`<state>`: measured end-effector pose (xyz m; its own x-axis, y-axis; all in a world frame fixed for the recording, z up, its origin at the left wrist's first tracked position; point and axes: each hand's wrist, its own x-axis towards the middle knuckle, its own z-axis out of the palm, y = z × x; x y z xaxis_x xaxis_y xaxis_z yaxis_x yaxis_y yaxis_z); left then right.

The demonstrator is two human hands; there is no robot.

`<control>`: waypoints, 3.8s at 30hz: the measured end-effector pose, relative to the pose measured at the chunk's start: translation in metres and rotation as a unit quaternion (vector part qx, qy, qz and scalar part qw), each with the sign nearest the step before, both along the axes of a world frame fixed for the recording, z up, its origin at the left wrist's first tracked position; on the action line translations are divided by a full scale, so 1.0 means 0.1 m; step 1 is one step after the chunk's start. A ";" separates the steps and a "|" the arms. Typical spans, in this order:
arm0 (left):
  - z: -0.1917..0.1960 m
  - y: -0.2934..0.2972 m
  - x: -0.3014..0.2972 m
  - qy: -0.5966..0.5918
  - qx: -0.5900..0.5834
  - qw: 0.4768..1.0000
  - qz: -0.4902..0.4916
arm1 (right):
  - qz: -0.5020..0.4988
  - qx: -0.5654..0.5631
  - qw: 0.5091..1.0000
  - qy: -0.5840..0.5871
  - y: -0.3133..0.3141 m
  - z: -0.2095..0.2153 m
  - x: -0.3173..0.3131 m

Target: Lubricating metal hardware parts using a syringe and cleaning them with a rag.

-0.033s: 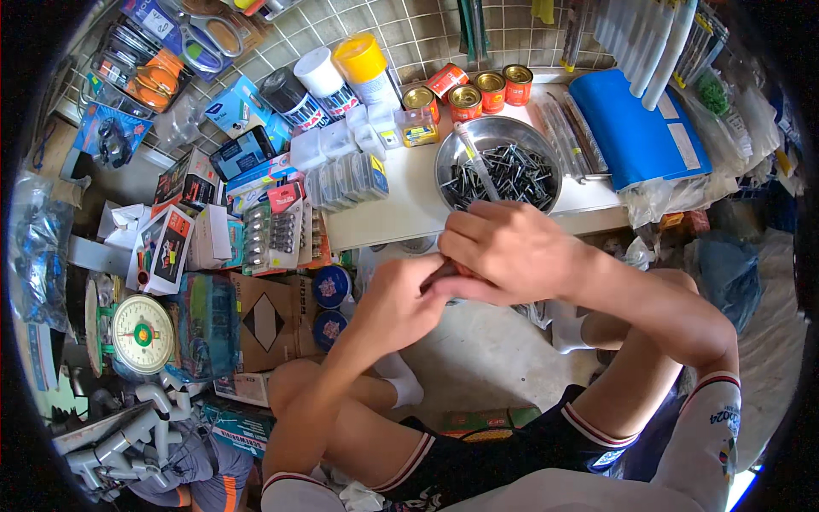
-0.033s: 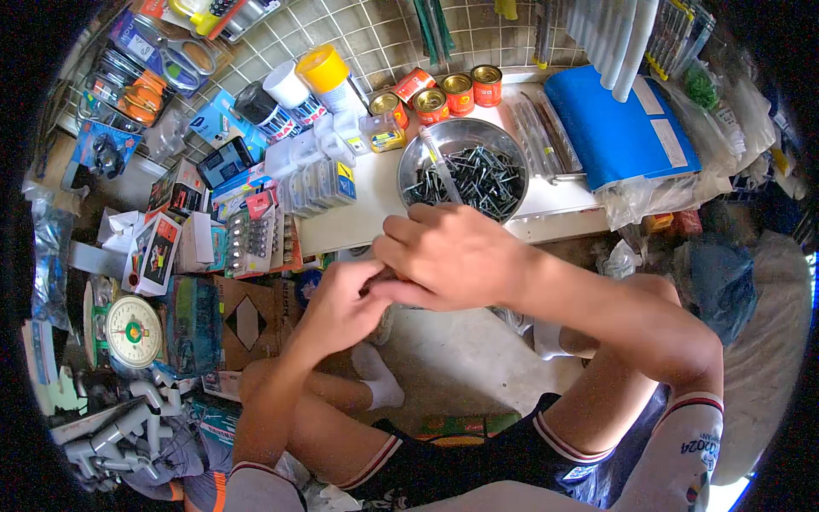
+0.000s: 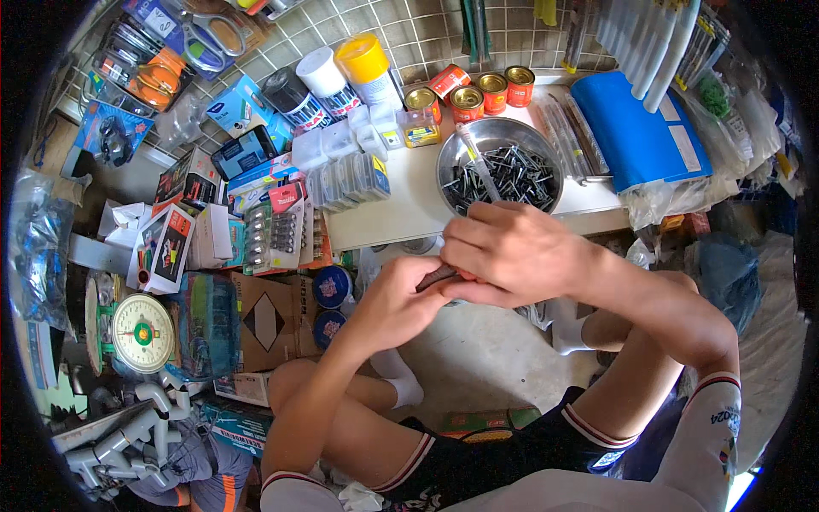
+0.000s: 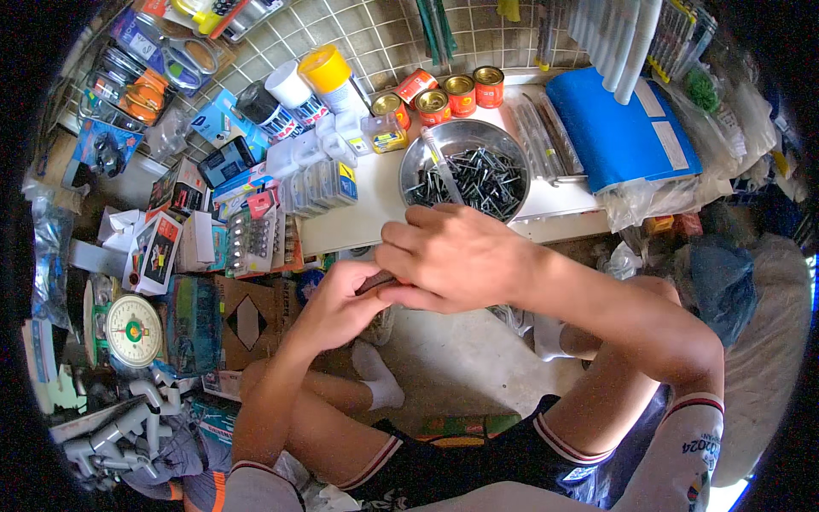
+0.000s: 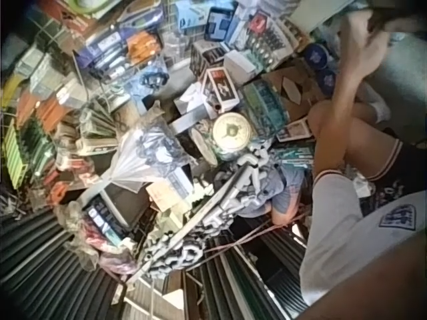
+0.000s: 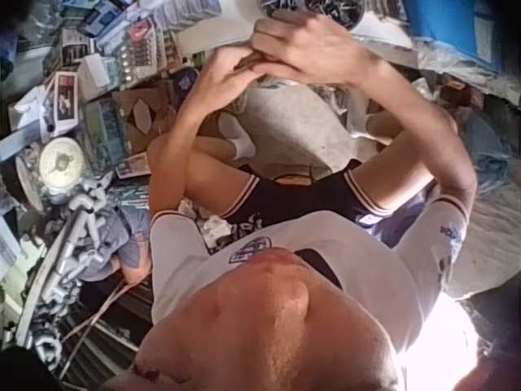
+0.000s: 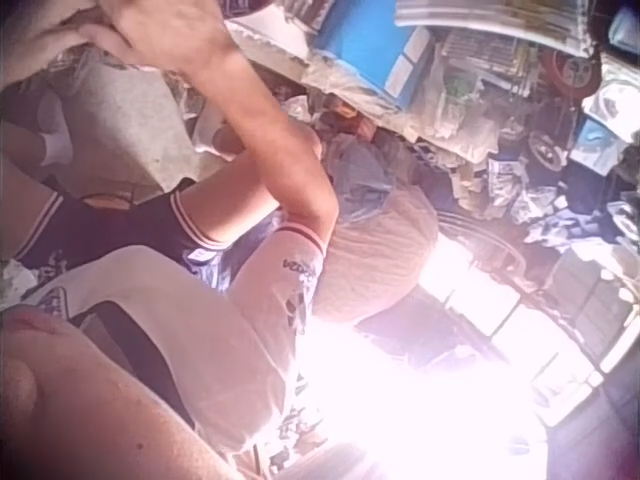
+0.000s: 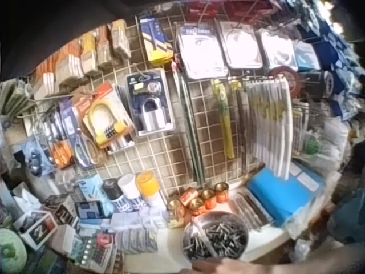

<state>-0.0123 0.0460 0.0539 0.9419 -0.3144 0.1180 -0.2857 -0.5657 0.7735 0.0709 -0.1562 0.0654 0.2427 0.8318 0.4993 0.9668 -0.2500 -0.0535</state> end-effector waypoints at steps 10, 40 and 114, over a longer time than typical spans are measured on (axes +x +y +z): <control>-0.05 0.09 -0.05 0.132 -0.059 0.989 -0.028 | 0.033 -0.092 0.987 0.130 -0.15 0.03 0.10; -0.34 0.41 0.17 0.403 -0.338 0.837 -0.150 | -0.053 0.013 0.987 -0.151 0.08 -0.11 -0.02; 0.04 0.57 0.48 -0.233 -0.078 0.953 0.179 | -0.185 -0.130 0.942 0.247 0.44 0.21 0.18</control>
<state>0.0353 0.1028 0.0581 0.8198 0.0731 0.5680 -0.4284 -0.5799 0.6930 0.0891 -0.1118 0.0866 0.6899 0.7228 0.0399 0.6834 -0.6322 -0.3652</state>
